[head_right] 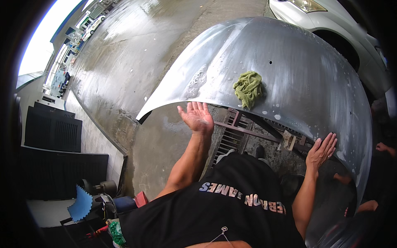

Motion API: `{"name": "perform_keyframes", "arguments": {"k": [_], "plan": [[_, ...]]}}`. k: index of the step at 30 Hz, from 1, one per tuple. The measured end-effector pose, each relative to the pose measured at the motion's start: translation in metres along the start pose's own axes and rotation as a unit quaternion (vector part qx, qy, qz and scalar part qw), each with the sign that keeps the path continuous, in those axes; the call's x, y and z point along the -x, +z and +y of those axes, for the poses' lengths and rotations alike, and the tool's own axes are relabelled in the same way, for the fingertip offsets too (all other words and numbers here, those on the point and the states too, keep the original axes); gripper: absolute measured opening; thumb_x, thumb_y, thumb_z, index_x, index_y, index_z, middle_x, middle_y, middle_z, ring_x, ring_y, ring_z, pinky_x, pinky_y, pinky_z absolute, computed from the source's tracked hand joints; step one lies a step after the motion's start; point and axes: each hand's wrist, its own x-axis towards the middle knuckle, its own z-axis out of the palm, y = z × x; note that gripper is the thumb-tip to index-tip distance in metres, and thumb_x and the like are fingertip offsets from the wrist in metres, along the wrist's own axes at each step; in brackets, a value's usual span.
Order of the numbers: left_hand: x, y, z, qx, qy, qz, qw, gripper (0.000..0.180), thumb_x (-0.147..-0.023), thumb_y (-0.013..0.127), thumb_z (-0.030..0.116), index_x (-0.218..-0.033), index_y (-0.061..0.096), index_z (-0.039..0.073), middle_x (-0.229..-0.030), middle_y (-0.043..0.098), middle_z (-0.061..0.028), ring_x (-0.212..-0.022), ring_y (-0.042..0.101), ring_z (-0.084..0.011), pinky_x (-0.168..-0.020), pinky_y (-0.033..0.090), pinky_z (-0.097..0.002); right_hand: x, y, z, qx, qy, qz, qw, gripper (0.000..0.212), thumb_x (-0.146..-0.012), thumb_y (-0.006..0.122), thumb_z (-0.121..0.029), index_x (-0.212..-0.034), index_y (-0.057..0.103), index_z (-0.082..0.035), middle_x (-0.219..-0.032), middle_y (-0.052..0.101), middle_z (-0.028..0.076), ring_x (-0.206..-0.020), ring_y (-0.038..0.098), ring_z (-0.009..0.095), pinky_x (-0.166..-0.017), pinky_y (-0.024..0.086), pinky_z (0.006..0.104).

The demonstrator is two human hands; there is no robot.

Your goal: The person sands a large curved car hood with a sanding block and wipes it with a green cloth. The person repeatedly dips the sanding block into a bucket of water and continues sanding and wiping the hood surface.

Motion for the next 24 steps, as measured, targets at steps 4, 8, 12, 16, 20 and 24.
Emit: {"name": "perform_keyframes", "arguments": {"k": [4,8,12,16,20,24], "plan": [[0.023,0.001,-0.022,0.004,-0.074,-0.015,0.997,0.108,-0.104,0.037,0.074,-0.168,-0.009,0.0,-0.178,-0.006,-0.0207,-0.165,-0.004,-0.0362,-0.134,0.002,-0.0495,0.001,0.003,0.003,0.004,-0.004,0.001,1.0,0.062,-0.115,0.038,-0.043,-0.166,0.035,-0.008,-0.173,0.035,0.012,-0.16,0.029,0.035,-0.129,0.021,0.0551],[0.024,0.001,-0.016,0.04,-0.136,0.024,0.99,0.107,-0.104,0.038,0.073,-0.168,-0.002,-0.002,-0.177,0.002,-0.0249,-0.164,0.004,-0.043,-0.133,0.012,-0.0518,0.003,0.007,0.016,0.017,-0.011,-0.011,1.0,0.063,-0.114,0.039,-0.043,-0.166,0.035,-0.008,-0.172,0.035,0.012,-0.16,0.03,0.035,-0.128,0.021,0.0542],[-0.01,-0.024,0.034,0.065,-0.079,0.064,0.993,0.108,-0.104,0.036,0.074,-0.167,-0.001,-0.006,-0.176,0.002,-0.027,-0.164,0.004,-0.0426,-0.134,0.013,-0.0524,0.001,-0.003,0.012,0.03,-0.023,-0.052,0.998,0.063,-0.115,0.037,-0.041,-0.166,0.034,-0.006,-0.172,0.036,0.015,-0.16,0.029,0.035,-0.129,0.02,0.0533],[-0.037,-0.027,0.081,0.104,-0.054,0.088,0.989,0.105,-0.105,0.031,0.072,-0.167,-0.002,-0.006,-0.176,0.0,-0.0271,-0.164,0.002,-0.0408,-0.134,0.01,-0.0536,0.002,-0.006,0.008,0.028,-0.009,-0.065,0.997,0.064,-0.114,0.038,-0.041,-0.166,0.033,-0.005,-0.172,0.035,0.015,-0.16,0.028,0.035,-0.129,0.019,0.0533],[-0.039,-0.019,0.08,0.053,-0.082,0.075,0.992,0.103,-0.106,0.029,0.072,-0.167,-0.002,-0.005,-0.177,0.001,-0.025,-0.165,0.002,-0.0394,-0.133,0.011,-0.0573,0.005,-0.007,0.015,0.021,0.0,-0.063,0.998,0.064,-0.113,0.039,-0.04,-0.166,0.032,-0.005,-0.171,0.035,0.016,-0.16,0.027,0.037,-0.129,0.018,0.056],[-0.025,-0.019,0.057,0.015,-0.137,0.047,0.989,0.099,-0.106,0.027,0.071,-0.169,-0.001,0.0,-0.178,0.002,-0.022,-0.165,0.005,-0.038,-0.132,0.013,-0.0618,0.0,-0.009,0.009,0.006,0.007,-0.093,0.996,0.067,-0.112,0.04,-0.042,-0.167,0.03,-0.004,-0.172,0.032,0.018,-0.161,0.024,0.038,-0.13,0.016,0.0557]]}}
